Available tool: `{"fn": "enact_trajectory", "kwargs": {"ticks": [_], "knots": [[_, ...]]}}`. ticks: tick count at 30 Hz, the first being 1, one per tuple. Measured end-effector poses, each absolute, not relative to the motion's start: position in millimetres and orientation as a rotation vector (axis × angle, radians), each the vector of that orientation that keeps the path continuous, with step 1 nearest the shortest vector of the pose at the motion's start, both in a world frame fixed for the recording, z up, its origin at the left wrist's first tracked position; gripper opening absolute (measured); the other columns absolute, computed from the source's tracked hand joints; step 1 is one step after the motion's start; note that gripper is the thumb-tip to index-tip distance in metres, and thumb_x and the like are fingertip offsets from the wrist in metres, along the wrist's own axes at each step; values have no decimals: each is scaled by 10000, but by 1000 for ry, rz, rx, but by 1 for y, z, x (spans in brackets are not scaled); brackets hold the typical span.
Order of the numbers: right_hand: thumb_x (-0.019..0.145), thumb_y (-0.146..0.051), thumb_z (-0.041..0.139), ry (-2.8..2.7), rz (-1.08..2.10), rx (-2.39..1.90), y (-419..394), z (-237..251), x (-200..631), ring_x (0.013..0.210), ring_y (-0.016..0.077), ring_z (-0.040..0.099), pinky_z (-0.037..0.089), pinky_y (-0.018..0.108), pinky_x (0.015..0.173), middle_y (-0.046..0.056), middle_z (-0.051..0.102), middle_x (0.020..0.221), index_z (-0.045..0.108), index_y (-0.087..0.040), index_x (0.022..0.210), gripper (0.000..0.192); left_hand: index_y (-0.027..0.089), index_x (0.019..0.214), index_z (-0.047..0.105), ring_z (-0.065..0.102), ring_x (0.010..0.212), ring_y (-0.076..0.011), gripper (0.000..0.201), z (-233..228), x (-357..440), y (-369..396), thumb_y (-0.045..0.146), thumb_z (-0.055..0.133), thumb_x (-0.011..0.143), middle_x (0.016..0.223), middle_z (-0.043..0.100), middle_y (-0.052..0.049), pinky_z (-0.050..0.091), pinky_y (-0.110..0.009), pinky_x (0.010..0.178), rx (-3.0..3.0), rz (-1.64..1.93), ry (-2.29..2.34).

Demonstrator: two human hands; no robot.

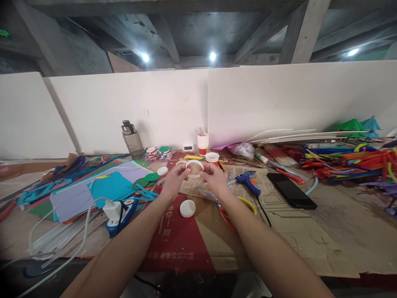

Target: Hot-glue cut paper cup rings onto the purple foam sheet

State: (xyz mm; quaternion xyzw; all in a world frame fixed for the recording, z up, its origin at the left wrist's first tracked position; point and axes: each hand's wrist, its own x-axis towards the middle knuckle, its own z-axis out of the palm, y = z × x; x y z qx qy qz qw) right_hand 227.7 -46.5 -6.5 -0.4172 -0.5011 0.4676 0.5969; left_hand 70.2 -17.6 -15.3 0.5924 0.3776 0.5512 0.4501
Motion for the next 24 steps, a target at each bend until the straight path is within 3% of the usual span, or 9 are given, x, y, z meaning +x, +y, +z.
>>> {"fn": "enact_trajectory", "kwargs": {"ticks": [9,13,16,19,22,24], "knots": [[657,-365,696,-1235,1016,-1018,-46,-8,229,675,129,533,488,274,600,-11,596,748,623,-194,880,290,190,930,708,585,744,-138,303,-18,69,-12,392,723,705,849,684,-30,427,-218,576,1418,1371,954],[671,-379,692,-1274,929,-1069,-45,-9,231,752,151,559,513,310,632,38,615,972,583,-208,1107,481,170,865,689,564,691,-122,343,-16,69,-15,453,750,682,789,664,-28,407,-213,554,1308,1352,903],[621,-338,766,-1353,811,-1097,-46,-11,229,885,184,555,529,364,743,67,557,1193,526,-255,1268,695,160,792,659,551,667,-110,383,-14,69,-17,492,778,641,766,647,-23,392,-207,539,1209,1329,889],[649,-307,778,-1587,582,-1125,-49,-16,227,1133,258,504,520,427,860,92,462,1352,483,-298,1353,763,158,750,646,538,641,-101,408,-14,69,-18,509,797,607,748,640,-18,395,-209,538,1190,1263,907],[704,-261,755,-1794,340,-1152,-48,-22,225,1297,279,422,435,496,1026,106,436,1396,438,-300,1399,764,156,714,643,527,607,-99,424,-15,70,-20,532,798,595,694,620,-14,390,-210,524,1236,1177,898],[727,-232,740,-1862,243,-1168,-46,-25,226,1303,266,433,376,495,1089,109,483,1357,450,-271,1387,723,151,704,643,514,574,-95,449,-15,71,-21,557,796,587,652,602,-9,377,-211,506,1262,1150,886]]}}
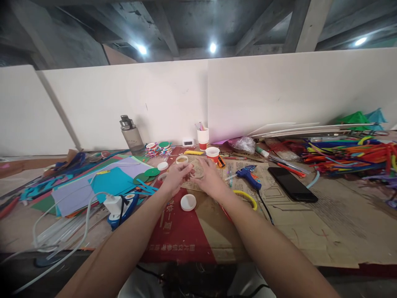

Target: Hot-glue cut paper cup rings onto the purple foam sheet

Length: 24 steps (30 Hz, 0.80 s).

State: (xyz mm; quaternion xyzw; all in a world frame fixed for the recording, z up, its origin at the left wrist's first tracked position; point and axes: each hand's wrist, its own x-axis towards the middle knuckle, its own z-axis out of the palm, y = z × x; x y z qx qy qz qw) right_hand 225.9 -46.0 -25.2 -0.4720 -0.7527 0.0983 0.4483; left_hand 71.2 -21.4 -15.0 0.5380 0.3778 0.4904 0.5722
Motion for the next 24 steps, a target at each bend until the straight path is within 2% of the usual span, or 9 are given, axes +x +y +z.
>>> {"fn": "enact_trajectory", "kwargs": {"ticks": [4,7,12,15,21,24], "knots": [[735,-227,733,-1898,206,-1221,-43,-26,228,1236,251,500,411,439,1060,116,557,1268,503,-209,1335,643,141,717,640,496,539,-85,489,-14,73,-24,578,800,565,640,592,-5,374,-213,491,1262,1142,889],[752,-259,715,-1894,190,-1301,-42,-26,230,1217,253,509,413,435,1042,110,567,1268,523,-216,1317,599,145,739,625,552,616,-108,473,-15,73,-22,582,760,619,714,619,-27,415,-217,531,1258,1154,922],[743,-281,714,-1819,143,-1559,-33,-33,238,1257,332,451,349,505,1044,152,577,1261,563,-191,1283,568,155,805,613,594,729,-132,383,-20,72,-17,531,656,742,862,658,-64,432,-215,566,1314,1267,1110],[726,-278,734,-1798,137,-1684,-28,-39,243,1257,355,447,338,500,1036,180,591,1235,571,-153,1268,580,159,836,617,591,733,-133,344,-20,72,-16,494,644,759,869,660,-65,428,-214,566,1339,1277,1139],[728,-423,753,-1792,193,-1784,-27,-40,240,1218,329,506,386,425,994,198,595,1251,503,-114,1342,731,150,807,624,580,696,-137,324,-20,71,-14,461,668,729,774,639,-44,412,-218,546,1392,1246,1123],[796,-472,683,-1797,219,-1778,-27,-37,241,1196,297,535,404,389,978,186,605,1246,498,-119,1342,675,156,793,609,575,683,-128,293,-22,70,-12,444,640,751,771,635,-35,409,-219,549,1393,1255,1134]]}}
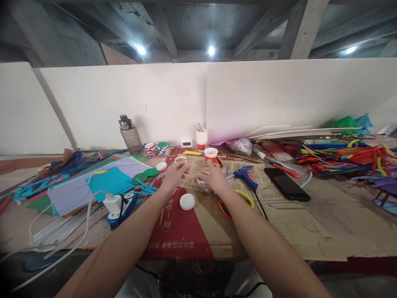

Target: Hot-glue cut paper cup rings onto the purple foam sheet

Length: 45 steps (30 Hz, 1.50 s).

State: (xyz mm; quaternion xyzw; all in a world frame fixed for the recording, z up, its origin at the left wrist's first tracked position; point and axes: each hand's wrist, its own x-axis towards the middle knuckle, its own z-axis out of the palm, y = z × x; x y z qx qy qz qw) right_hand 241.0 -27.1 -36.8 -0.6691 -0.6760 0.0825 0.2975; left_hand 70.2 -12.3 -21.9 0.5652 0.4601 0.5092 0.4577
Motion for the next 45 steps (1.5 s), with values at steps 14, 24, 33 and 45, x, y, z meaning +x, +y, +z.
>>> {"fn": "enact_trajectory", "kwargs": {"ticks": [14,24,33,45], "knots": [[801,-244,669,-1833,296,-1756,-26,-37,250,1072,271,617,446,384,936,155,675,1110,612,-135,1214,430,156,822,640,622,685,-143,237,-24,71,-17,387,649,770,802,671,-45,434,-218,541,1459,1079,1151],[866,-270,583,-1748,350,-1670,-23,-38,246,894,201,662,489,329,834,102,696,1016,597,-159,1236,386,166,914,662,642,807,-187,253,-27,71,-11,361,676,754,976,691,-89,491,-273,645,1434,1178,1230],[866,-218,565,-1785,350,-1520,-30,-27,244,821,167,633,491,329,800,112,677,1044,650,-137,1104,265,172,957,619,596,838,-148,238,-14,61,-9,352,581,805,1006,662,-66,452,-250,705,1314,1498,1285],[674,-368,819,-2530,451,-1048,-90,-5,214,984,247,607,485,340,844,75,652,1065,702,-248,1100,458,173,832,607,498,628,-99,212,-11,62,-10,371,626,757,747,575,8,392,-231,602,1197,1529,1238]]}}
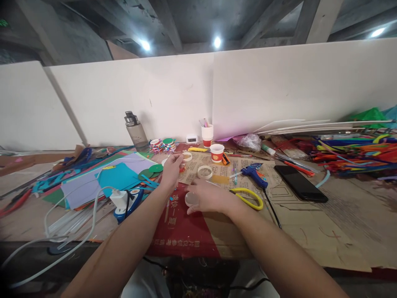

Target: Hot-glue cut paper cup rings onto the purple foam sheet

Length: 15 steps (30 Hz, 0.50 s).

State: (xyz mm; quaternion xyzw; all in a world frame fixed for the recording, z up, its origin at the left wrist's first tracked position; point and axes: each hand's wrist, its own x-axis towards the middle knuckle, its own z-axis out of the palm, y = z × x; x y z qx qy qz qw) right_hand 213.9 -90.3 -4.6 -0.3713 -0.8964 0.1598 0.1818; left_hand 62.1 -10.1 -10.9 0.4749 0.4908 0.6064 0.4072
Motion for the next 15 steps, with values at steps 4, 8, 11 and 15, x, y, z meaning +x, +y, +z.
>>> {"fn": "enact_trajectory", "kwargs": {"ticks": [4,8,11,15], "knots": [[724,-297,781,-2602,441,-1053,-90,-6,214,913,229,616,483,331,809,78,656,1017,717,-227,1025,316,175,802,606,492,636,-98,172,-10,65,-12,338,626,753,719,568,12,395,-222,607,1220,1520,1206],[763,-327,730,-2401,594,-1080,-82,-1,216,772,172,612,469,282,706,37,687,914,728,-223,1001,260,179,770,595,507,667,-106,153,-9,66,-13,330,612,756,725,570,6,403,-220,621,1235,1505,1172],[814,-373,653,-2011,617,-1206,-71,0,223,737,147,622,475,266,678,14,719,941,719,-233,1006,247,182,756,584,520,673,-111,182,-11,66,-12,361,614,755,734,580,-1,401,-223,618,1241,1488,1162],[836,-419,600,-1726,452,-1398,-51,-5,238,782,176,623,484,326,731,67,711,1043,686,-196,1058,326,182,741,578,522,644,-113,192,-16,66,-9,371,614,750,693,571,7,390,-228,608,1267,1462,1180]]}}
